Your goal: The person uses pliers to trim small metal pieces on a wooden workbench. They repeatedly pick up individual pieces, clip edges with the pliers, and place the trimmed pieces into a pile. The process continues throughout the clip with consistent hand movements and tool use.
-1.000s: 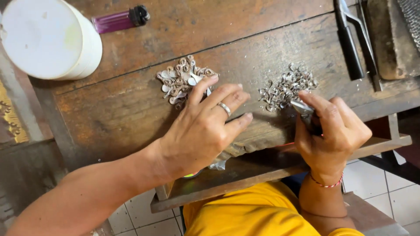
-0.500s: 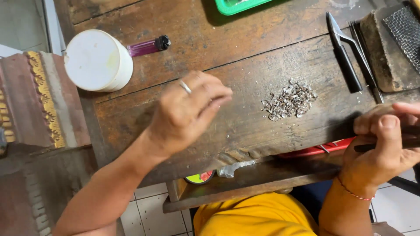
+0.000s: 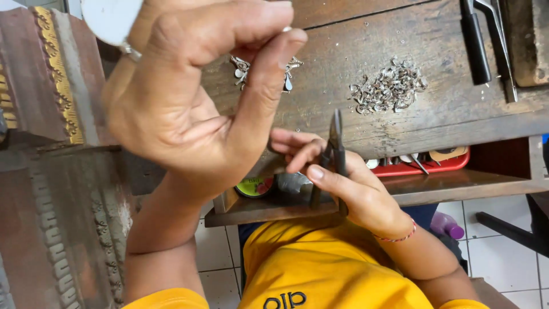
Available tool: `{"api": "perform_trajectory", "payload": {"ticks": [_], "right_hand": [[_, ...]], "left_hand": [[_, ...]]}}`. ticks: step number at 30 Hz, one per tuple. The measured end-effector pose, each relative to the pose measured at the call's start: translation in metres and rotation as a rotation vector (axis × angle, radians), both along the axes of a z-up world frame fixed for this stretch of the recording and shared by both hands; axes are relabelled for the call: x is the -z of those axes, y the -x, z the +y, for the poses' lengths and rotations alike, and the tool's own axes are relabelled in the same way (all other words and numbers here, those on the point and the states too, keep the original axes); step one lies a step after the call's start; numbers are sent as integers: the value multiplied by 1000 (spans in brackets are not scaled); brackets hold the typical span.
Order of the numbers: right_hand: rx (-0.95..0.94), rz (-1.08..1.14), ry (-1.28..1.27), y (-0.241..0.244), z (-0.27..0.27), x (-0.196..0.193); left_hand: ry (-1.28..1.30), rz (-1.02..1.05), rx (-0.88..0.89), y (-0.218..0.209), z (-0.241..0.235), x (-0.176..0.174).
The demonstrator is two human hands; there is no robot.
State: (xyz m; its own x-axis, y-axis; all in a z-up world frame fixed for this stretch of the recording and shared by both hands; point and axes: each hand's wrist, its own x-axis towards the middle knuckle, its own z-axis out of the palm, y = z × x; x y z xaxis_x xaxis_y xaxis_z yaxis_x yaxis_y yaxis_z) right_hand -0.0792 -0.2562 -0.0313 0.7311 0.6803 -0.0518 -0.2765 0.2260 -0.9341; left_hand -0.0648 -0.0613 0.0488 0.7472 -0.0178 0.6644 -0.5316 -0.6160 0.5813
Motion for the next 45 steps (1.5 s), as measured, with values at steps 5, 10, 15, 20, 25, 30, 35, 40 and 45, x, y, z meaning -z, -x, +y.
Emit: {"api": "perform_trajectory", "payload": {"ticks": [5, 10, 15, 20, 25, 30, 35, 40, 45], "right_hand": [[395, -100, -25, 0, -11, 2], [408, 66, -191, 1, -23, 3], [542, 107, -270, 6, -33, 12], [347, 142, -397, 3, -36, 11], [322, 71, -256, 11, -39, 9], [383, 206, -47, 15, -45, 13], [370, 69, 151, 14, -52, 3], [336, 76, 174, 13, -54, 1], [318, -103, 260, 10, -54, -6]], "left_hand": [[291, 46, 97, -9, -29, 20], [691, 228, 198, -14, -47, 58], [910, 592, 355, -15, -54, 74], [932, 593, 398, -12, -57, 73], [993, 620, 391, -6, -66, 78], [978, 564, 385, -1, -74, 86], [952, 515, 428, 3, -74, 86], [880, 507, 402, 5, -73, 85], [813, 480, 418, 6, -74, 79]]}}
